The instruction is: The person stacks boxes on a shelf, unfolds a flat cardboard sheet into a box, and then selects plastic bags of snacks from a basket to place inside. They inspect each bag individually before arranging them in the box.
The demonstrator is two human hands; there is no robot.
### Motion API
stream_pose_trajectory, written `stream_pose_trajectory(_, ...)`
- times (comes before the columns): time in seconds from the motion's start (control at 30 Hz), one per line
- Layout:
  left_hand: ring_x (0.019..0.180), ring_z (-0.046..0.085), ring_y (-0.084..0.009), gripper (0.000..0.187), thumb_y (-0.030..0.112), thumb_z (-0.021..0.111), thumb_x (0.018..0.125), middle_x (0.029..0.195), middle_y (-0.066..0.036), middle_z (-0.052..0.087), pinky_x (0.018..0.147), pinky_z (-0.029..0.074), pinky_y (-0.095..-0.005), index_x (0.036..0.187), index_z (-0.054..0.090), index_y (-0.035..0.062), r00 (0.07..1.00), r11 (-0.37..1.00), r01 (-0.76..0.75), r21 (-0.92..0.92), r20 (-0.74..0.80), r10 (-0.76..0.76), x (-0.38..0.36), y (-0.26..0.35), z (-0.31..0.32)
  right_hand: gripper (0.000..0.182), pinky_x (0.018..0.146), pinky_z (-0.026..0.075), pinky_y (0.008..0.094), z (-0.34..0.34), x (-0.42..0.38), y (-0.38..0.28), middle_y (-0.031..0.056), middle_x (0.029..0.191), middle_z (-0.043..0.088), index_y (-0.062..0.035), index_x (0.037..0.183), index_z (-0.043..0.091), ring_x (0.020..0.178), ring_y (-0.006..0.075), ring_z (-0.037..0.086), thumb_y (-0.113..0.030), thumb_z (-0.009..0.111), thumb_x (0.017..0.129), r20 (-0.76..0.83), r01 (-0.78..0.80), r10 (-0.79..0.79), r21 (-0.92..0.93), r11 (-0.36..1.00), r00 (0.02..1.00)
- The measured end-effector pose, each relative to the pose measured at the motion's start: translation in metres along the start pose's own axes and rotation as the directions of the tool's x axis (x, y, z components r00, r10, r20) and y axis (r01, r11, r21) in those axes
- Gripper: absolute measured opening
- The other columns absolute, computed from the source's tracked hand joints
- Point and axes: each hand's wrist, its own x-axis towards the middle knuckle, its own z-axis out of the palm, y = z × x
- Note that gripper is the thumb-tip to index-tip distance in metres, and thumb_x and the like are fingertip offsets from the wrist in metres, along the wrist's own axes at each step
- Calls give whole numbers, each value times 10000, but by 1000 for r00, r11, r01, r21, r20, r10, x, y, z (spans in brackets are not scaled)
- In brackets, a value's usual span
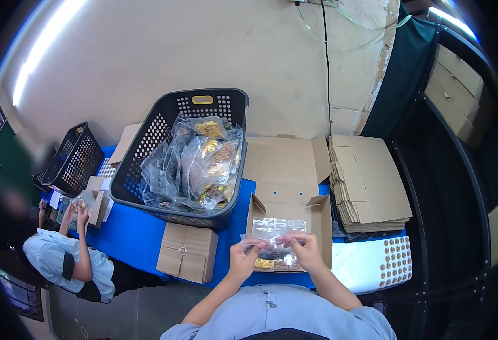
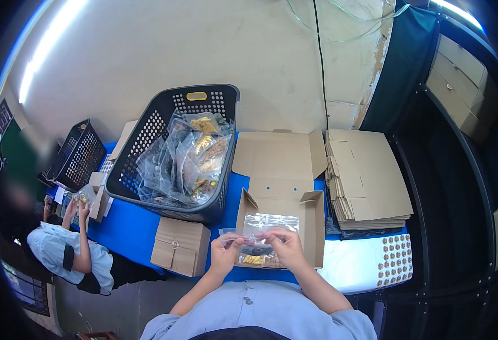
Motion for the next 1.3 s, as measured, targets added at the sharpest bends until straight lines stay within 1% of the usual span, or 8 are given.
stream_pose_trajectory(0.2,855,659,-144,157,116,662,884,887,-101,697,758,508,-251,933,657,-32,989,990,136,-39,-45,-138,2,4,2,126,769,463,268,-1,2,-4,70,860,688,5,888,715,820,126,604,-100,645,885,-45,-132,144,200,971,989)
stream_pose_trajectory(0.57,802,626,-103,76,57,661,872,837,-70,676,736,495,-232,875,661,-19,997,999,14,42,-82,-11,-4,-2,3,103,731,476,249,6,-3,7,76,860,673,27,916,710,808,124,608,-33,645,863,39,-160,156,174,972,987)
stream_pose_trajectory(0.7,846,647,-157,233,193,610,924,872,-101,683,801,500,-291,1005,656,-20,999,999,14,41,-36,-13,-1,9,-9,344,857,444,308,-10,-3,17,90,968,660,35,1047,677,939,167,587,-248,492,983,221,-119,77,184,976,972)
stream_pose_trajectory(0.8,971,641,-222,370,294,512,968,1006,-135,669,877,477,-340,1061,653,-34,922,987,161,-27,361,-141,3,8,-36,474,956,394,351,-25,-3,-4,119,1100,638,38,1140,634,1052,218,564,-346,389,1011,449,-42,15,52,998,893)
stream_pose_trajectory(0.9,1017,611,-185,431,350,462,987,1032,-108,674,943,425,-319,1141,626,-18,872,973,225,-53,456,-177,0,-1,-48,503,1016,354,378,-29,-6,-21,137,1164,624,47,1199,592,1133,248,535,-353,347,1020,570,-51,59,-30,998,819)
stream_pose_trajectory(1.07,1170,514,-176,489,377,409,1001,1241,-114,579,1000,378,-328,1271,531,-13,814,922,338,-188,551,-186,4,-3,-50,527,935,415,374,-25,-9,-27,149,1058,653,55,1167,615,1049,256,577,-384,373,1006,479,-101,89,0,995,874)
stream_pose_trajectory(1.23,1216,474,-195,358,253,506,971,1254,-105,525,1000,390,-343,1246,501,23,997,950,-6,313,80,-20,12,18,-39,470,928,430,350,-16,-7,-23,148,1097,625,35,1204,595,1056,243,577,-333,372,1014,196,34,-31,-14,999,980)
stream_pose_trajectory(1.3,1272,423,-227,456,254,592,915,1345,-146,427,1040,355,-364,1291,456,34,972,939,-85,332,235,5,13,21,-37,444,941,426,339,-4,-7,-23,159,1134,603,19,1210,596,1069,239,570,-308,365,1018,96,83,-77,-62,995,992)
